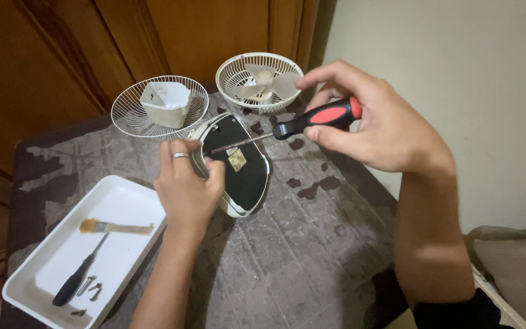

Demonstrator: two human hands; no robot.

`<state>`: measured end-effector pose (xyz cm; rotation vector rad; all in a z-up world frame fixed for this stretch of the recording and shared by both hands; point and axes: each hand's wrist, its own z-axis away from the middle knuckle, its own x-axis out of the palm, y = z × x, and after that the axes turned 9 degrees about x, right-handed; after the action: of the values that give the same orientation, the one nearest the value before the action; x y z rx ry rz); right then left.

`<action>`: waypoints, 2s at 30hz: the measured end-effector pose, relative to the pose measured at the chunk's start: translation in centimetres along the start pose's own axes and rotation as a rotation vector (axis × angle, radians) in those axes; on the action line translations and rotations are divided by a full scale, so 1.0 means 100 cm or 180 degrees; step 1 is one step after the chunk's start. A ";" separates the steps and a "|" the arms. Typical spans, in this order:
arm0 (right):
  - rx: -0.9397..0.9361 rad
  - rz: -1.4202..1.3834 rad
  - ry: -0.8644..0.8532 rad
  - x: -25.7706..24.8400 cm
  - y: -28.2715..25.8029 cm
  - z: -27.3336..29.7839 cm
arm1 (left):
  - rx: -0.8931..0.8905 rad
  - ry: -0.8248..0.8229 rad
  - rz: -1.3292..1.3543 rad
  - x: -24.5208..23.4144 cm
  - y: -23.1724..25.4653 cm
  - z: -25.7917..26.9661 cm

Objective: The person reassembles a disassembled electric fan on a table. They attach the motor assembly to the base, secure it with a screwdriver, then fit the front grille and fasten it with a knob.

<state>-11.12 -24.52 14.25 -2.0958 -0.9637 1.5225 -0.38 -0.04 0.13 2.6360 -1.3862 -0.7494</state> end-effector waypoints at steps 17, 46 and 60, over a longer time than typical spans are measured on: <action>-0.0401 -0.1295 0.1524 -0.003 0.043 -0.008 | -0.0102 -0.0064 -0.0076 -0.001 0.000 -0.006; 0.1904 -0.4087 -0.0895 0.160 0.181 -0.077 | -0.0156 -0.0011 0.0066 0.003 -0.007 0.003; 0.1745 -0.3574 -0.0976 0.178 0.210 -0.078 | -0.0202 -0.0008 0.0235 0.003 -0.006 0.008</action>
<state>5.83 -25.73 -8.73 -0.6825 -1.2940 1.2385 -0.13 0.21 -0.85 2.5224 -1.4269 -0.7747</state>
